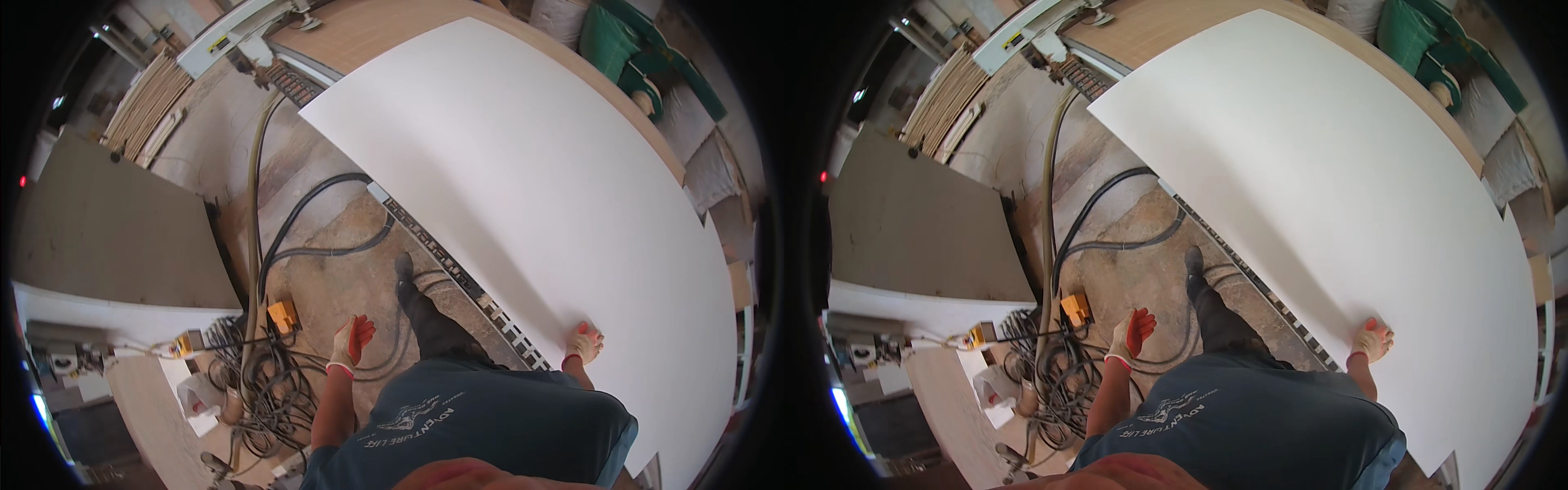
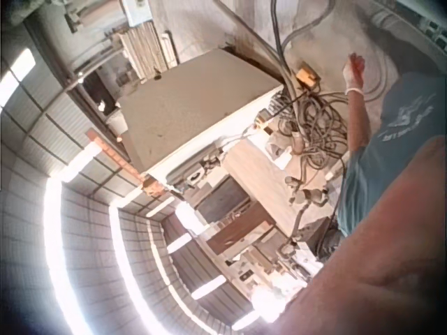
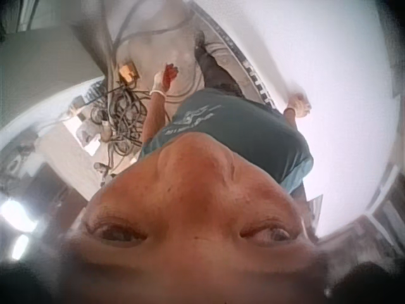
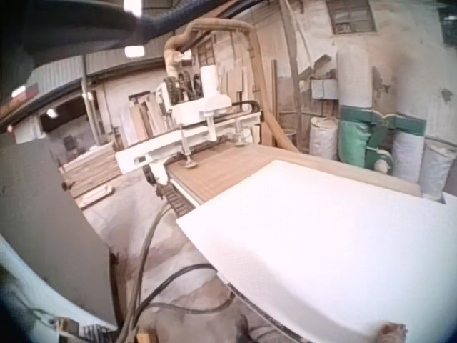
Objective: The person repeatedly picks up large white panels and stacks them on a rack in a workshop. They handle the panels with both hands, aligning them carefully on the rack and occasionally walking to retrieve more panels from nearby piles.
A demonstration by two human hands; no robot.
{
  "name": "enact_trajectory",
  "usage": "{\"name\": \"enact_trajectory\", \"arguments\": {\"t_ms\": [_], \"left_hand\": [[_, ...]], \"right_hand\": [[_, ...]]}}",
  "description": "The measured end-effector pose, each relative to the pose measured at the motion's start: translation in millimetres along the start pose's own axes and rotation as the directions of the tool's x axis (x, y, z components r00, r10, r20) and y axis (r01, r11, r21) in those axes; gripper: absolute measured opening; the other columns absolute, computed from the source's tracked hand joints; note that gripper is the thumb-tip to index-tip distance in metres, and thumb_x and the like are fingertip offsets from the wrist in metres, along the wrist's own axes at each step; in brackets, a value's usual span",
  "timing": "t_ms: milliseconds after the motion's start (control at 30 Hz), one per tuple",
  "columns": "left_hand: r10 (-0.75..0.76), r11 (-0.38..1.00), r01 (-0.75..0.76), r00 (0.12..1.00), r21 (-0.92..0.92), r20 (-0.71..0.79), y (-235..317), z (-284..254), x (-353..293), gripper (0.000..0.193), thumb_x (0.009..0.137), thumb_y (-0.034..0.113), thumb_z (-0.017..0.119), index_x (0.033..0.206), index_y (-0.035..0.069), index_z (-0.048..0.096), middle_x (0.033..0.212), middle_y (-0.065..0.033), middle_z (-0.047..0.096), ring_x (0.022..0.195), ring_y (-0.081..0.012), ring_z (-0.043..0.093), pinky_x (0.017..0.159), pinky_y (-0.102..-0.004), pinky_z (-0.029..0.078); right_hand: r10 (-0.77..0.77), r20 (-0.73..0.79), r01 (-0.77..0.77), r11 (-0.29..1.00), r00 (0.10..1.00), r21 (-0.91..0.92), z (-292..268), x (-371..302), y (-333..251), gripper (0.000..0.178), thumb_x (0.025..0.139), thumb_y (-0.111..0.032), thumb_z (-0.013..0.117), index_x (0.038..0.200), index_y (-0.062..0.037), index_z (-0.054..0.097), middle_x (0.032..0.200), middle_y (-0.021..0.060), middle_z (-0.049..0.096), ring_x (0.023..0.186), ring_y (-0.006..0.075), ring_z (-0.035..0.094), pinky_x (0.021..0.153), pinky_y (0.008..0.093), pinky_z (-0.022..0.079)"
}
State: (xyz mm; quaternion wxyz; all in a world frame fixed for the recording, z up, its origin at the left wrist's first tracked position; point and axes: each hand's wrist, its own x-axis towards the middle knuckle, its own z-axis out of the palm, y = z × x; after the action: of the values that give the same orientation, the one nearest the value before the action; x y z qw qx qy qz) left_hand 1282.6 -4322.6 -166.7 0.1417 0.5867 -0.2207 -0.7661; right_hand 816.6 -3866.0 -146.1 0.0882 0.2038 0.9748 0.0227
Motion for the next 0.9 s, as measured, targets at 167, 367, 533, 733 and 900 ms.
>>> {"name": "enact_trajectory", "arguments": {"t_ms": [167, 367, 533, 733, 900], "left_hand": [[0.221, 0.974, -0.225, 0.972, 0.036, 0.081, 212, 50, 141, 0.043, 0.110, 0.038, 0.058, 0.130, 0.001, 0.068, 0.115, -0.0163, 0.077, 0.099, -0.0281, 0.074, 0.084, -0.0363, 0.058], [0.352, 0.912, -0.316, 0.930, 0.263, -0.106, 419, 71, 259, 0.033, 0.101, 0.037, 0.073, 0.116, 0.008, 0.074, 0.095, -0.0057, 0.078, 0.080, -0.0158, 0.072, 0.067, -0.0256, 0.051], [0.722, 0.319, -0.487, 0.681, 0.813, 0.125, 595, 109, 373, 0.054, 0.101, 0.043, 0.067, 0.132, -0.002, 0.067, 0.121, -0.0169, 0.075, 0.115, -0.0282, 0.067, 0.101, -0.0389, 0.050], [0.723, -0.202, -0.225, 0.623, 0.953, 0.300, 739, 185, 503, 0.073, 0.098, 0.058, 0.064, 0.145, 0.002, 0.059, 0.135, -0.0237, 0.068, 0.118, -0.0404, 0.069, 0.099, -0.0470, 0.057], [0.099, 0.411, -0.265, 0.964, 0.872, 0.246, 763, 243, 586, 0.072, 0.099, 0.057, 0.064, 0.144, 0.002, 0.060, 0.135, -0.0225, 0.068, 0.118, -0.0395, 0.069, 0.099, -0.0470, 0.057]], "right_hand": [[0.357, -0.086, -0.346, 0.931, 0.930, 0.119, -5, -7, -94, 0.063, 0.102, -0.056, 0.049, 0.143, -0.0087, 0.060, 0.148, 0.0138, 0.054, 0.139, 0.0319, 0.050, 0.118, 0.0416, 0.040], [0.345, -0.106, -0.343, 0.939, 0.933, 0.041, -7, -83, -227, 0.061, 0.103, -0.048, 0.052, 0.145, -0.0031, 0.054, 0.153, 0.0146, 0.049, 0.139, 0.0340, 0.050, 0.117, 0.0438, 0.043], [0.398, -0.004, -0.397, 0.916, 0.917, 0.067, 0, -166, -296, 0.066, 0.100, -0.051, 0.055, 0.146, -0.0042, 0.055, 0.159, 0.0158, 0.049, 0.147, 0.0357, 0.045, 0.120, 0.0454, 0.040], [0.733, 0.289, -0.681, 0.312, 0.616, 0.662, 28, -261, -383, 0.072, 0.097, -0.054, 0.062, 0.143, 0.0002, 0.049, 0.152, 0.0223, 0.053, 0.140, 0.0348, 0.053, 0.110, 0.0436, 0.048], [0.368, 0.696, 0.030, -0.894, 0.617, 0.447, 87, -297, -512, 0.039, 0.103, -0.029, 0.070, 0.132, -0.0066, 0.056, 0.126, 0.0076, 0.067, 0.114, 0.0252, 0.065, 0.100, 0.0396, 0.054]]}}
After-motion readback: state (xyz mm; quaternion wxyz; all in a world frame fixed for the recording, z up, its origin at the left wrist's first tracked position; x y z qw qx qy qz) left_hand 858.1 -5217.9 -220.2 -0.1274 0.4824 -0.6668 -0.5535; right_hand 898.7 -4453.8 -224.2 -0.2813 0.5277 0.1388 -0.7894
